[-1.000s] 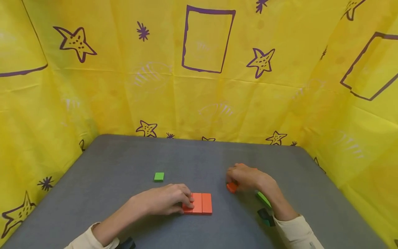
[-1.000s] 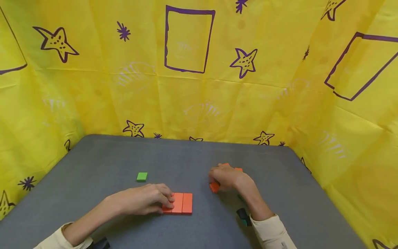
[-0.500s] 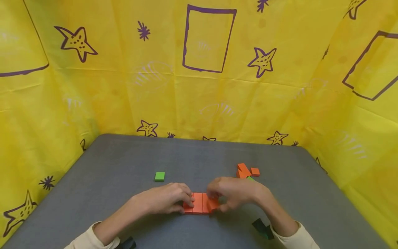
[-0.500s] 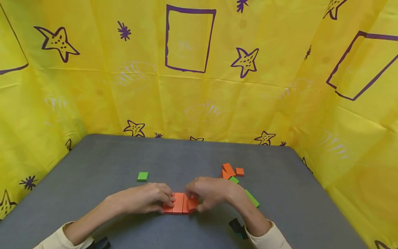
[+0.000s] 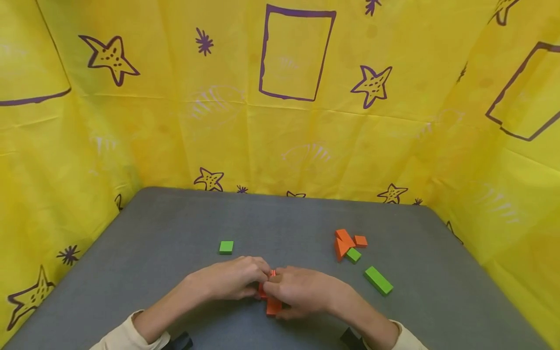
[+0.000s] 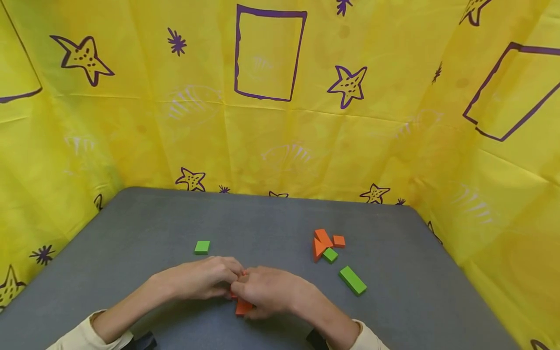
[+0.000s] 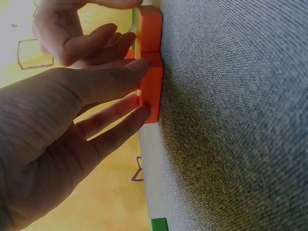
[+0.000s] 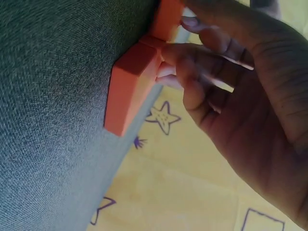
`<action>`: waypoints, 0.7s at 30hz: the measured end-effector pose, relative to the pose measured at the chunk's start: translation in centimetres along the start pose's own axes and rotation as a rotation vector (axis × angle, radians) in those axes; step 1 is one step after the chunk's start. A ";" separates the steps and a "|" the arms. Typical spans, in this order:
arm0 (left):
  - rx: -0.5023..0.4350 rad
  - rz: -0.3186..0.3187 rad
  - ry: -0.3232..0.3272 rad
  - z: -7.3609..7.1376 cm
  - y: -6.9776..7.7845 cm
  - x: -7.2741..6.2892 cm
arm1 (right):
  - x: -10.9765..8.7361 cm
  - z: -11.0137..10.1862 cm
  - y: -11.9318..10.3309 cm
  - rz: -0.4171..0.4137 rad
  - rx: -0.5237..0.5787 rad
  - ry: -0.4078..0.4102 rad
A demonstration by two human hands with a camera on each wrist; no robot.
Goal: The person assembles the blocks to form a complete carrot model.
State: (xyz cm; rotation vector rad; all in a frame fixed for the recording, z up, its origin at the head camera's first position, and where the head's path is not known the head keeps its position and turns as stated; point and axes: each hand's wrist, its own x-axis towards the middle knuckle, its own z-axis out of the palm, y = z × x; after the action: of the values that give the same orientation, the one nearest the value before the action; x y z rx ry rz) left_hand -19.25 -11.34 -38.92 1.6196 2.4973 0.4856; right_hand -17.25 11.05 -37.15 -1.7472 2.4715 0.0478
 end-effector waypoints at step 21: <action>-0.027 -0.002 -0.021 0.0 0.1 0.0 | -0.2 0.3 0.7 0.081 0.016 0.015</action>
State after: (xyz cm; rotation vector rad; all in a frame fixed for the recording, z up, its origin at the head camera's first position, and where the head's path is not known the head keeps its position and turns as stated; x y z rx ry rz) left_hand -19.19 -11.27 -38.89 1.6046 2.4665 0.4974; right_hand -17.82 11.52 -37.47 -1.6467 2.5449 0.0222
